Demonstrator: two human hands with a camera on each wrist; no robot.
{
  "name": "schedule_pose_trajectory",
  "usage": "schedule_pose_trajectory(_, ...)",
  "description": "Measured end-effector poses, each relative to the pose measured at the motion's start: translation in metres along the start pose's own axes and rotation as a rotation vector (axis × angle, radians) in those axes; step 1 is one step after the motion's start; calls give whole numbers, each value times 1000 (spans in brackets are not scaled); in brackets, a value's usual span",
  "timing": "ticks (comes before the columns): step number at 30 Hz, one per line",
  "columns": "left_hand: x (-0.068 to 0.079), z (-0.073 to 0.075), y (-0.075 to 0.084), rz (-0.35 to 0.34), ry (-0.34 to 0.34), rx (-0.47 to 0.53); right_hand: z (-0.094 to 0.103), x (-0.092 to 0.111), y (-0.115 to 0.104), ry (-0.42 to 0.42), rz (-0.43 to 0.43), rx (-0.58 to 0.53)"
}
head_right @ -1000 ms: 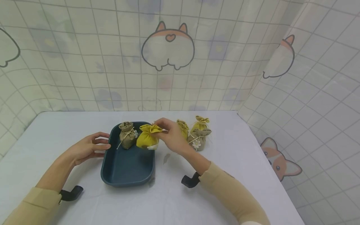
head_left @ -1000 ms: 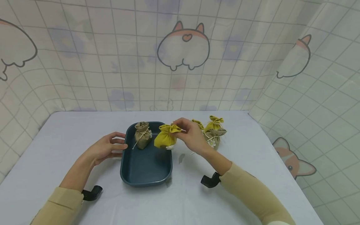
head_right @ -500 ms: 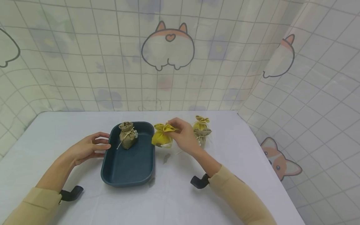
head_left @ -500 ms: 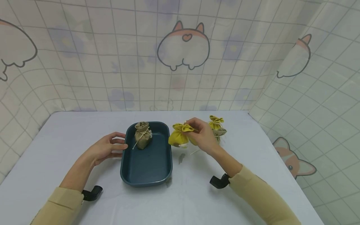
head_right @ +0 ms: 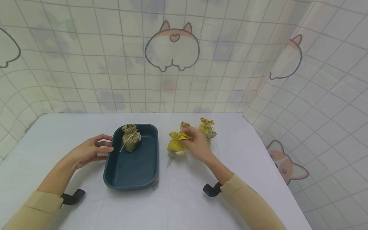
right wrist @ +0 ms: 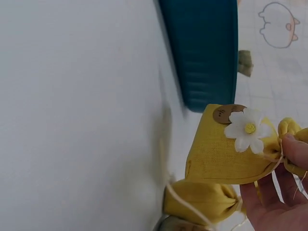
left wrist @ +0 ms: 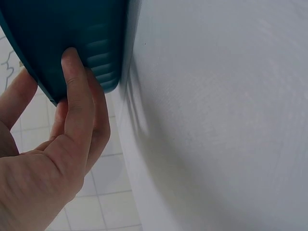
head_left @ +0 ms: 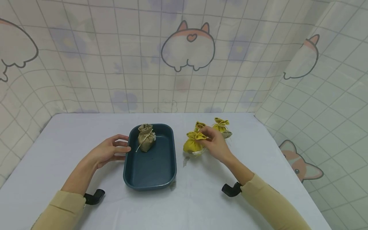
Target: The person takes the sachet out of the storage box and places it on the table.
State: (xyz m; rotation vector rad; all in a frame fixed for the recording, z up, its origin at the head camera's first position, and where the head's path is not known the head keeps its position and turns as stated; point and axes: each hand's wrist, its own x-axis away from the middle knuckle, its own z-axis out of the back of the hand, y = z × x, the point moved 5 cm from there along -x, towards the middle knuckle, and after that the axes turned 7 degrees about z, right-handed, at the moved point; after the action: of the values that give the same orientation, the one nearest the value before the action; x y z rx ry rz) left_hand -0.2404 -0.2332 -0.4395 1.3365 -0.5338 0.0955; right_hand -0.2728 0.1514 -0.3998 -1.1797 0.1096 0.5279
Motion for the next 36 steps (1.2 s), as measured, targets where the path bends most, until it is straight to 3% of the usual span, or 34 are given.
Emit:
schedule_pose_trajectory(7, -2, 2, -1, 3, 7, -3, 3, 2, 13, -2, -35, 44)
schedule_pose_trajectory(14, -3, 3, -2, 3, 10, -10, 4, 3, -21, -58, -33, 90)
schedule_pose_trajectory(16, -3, 2, -1, 4, 13, -11, 4, 3, -21, -66, -30, 105)
schedule_pose_trajectory(24, -2, 1, -2, 8, 14, -7, 2, -4, 19, -85, -24, 106)
schedule_pose_trajectory(36, 0, -1, 0, 2, 9, -3, 5, -6, 25, -72, -58, 125)
